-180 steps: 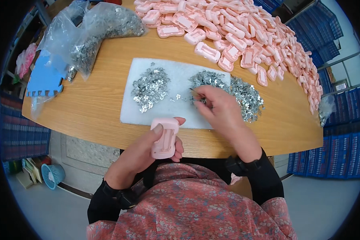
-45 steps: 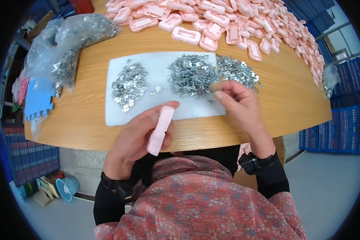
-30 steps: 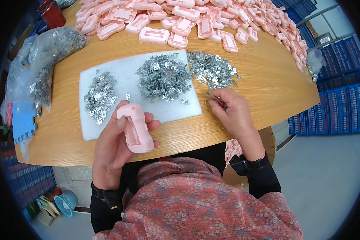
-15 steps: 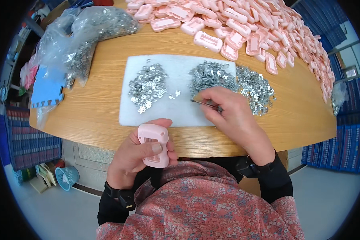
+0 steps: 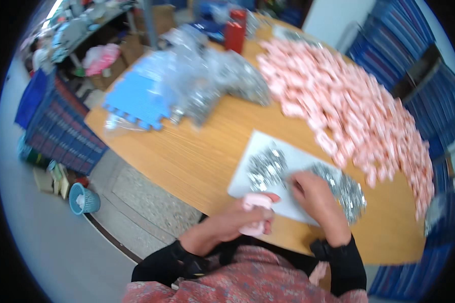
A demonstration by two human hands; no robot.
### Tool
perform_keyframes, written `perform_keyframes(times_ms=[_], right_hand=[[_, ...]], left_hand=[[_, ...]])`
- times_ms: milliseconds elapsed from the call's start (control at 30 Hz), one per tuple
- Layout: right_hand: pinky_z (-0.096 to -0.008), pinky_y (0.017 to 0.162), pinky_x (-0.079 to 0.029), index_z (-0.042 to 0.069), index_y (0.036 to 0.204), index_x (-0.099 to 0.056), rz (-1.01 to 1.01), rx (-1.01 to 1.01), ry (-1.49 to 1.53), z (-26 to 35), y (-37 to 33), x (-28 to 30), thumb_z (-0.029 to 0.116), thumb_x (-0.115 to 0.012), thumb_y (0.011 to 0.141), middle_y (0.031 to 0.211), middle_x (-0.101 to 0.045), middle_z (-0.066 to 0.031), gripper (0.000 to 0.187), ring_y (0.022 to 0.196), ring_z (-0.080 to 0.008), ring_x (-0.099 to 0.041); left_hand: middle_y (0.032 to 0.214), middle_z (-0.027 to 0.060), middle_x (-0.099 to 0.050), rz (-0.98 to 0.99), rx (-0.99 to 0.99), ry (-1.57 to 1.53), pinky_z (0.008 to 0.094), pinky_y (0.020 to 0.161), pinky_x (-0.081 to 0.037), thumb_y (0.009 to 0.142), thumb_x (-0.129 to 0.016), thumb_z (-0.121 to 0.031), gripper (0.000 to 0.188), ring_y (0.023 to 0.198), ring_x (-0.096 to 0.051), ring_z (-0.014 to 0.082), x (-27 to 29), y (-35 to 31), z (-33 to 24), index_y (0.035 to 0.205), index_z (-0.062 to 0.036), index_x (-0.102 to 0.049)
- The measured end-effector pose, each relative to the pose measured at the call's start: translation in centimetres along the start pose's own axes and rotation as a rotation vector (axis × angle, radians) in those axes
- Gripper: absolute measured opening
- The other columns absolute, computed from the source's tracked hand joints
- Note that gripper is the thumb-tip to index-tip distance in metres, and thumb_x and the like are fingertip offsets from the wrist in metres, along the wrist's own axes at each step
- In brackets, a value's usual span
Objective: The person sits at a table in a workshop and assembles pink plastic cases by inserting small metal components into them. They use a small metal tool to push the components into place and then place the finished units into a pile on the table.
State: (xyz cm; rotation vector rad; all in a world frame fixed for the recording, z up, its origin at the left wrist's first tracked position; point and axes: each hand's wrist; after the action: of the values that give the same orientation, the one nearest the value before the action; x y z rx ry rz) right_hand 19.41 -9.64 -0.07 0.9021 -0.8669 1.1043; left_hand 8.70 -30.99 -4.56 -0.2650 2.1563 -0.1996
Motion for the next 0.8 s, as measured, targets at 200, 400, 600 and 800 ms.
perform_keyframes(times_ms=[200, 400, 600, 800], right_hand=[[-0.0403, 0.066, -0.050, 0.004, 0.092, -0.060, -0.061, -0.059, 0.239, 4.2, -1.8, 4.1, -0.002, -0.069, 0.074, 0.082, -0.061, -0.0127, 0.021, 0.077, -0.0343, -0.062], [-0.0410, 0.066, -0.051, 0.007, 0.089, -0.058, -0.190, 0.250, 0.096, 4.2, -4.1, 5.1, -0.003, -0.073, 0.066, 0.084, -0.062, -0.0092, 0.029, 0.077, -0.0318, -0.061], [-0.0402, 0.067, -0.051, 0.007, 0.091, -0.057, -0.182, 0.287, 0.054, 3.1, -6.7, 5.5, -0.002, -0.076, 0.063, 0.086, -0.063, -0.0078, 0.035, 0.079, -0.0303, -0.061], [-0.0372, 0.065, -0.051, 0.007, 0.093, -0.060, -0.211, 0.228, 0.098, 2.6, -8.0, 5.1, -0.003, -0.073, 0.067, 0.084, -0.064, -0.0082, 0.030, 0.077, -0.0276, -0.062]], left_hand=[[0.095, 0.0076, -0.065, -0.036, -0.088, 0.026, 0.0296, 0.073, -0.056, 0.091, -0.070, -0.017, 0.052, 0.081, -0.067, 0.0170, -2.0, 2.6, -0.8, 0.136, -0.0043, -0.046], [0.099, 0.0095, -0.064, 0.064, -0.005, 0.015, 0.0308, 0.074, -0.057, 0.093, -0.065, -0.013, 0.048, 0.081, -0.067, 0.0169, -3.5, 4.7, 0.1, 0.137, -0.0055, -0.046], [0.097, 0.0097, -0.062, 0.084, 0.085, 0.025, 0.0323, 0.073, -0.057, 0.090, -0.058, -0.001, 0.050, 0.080, -0.066, 0.0184, -5.4, 5.4, 0.8, 0.138, -0.0032, -0.045], [0.096, 0.0077, -0.061, 0.069, 0.083, 0.095, 0.0307, 0.073, -0.055, 0.088, -0.060, -0.002, 0.050, 0.079, -0.065, 0.0171, -5.4, 6.2, 1.7, 0.135, -0.0027, -0.046]])
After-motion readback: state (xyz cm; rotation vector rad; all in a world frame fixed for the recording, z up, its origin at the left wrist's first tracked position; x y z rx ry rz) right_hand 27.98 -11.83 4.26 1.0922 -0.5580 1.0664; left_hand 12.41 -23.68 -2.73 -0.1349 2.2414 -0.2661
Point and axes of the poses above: each hand's wrist, its own y-axis towards the middle knuckle, its own x-axis out of the back of the hand, z = x × y
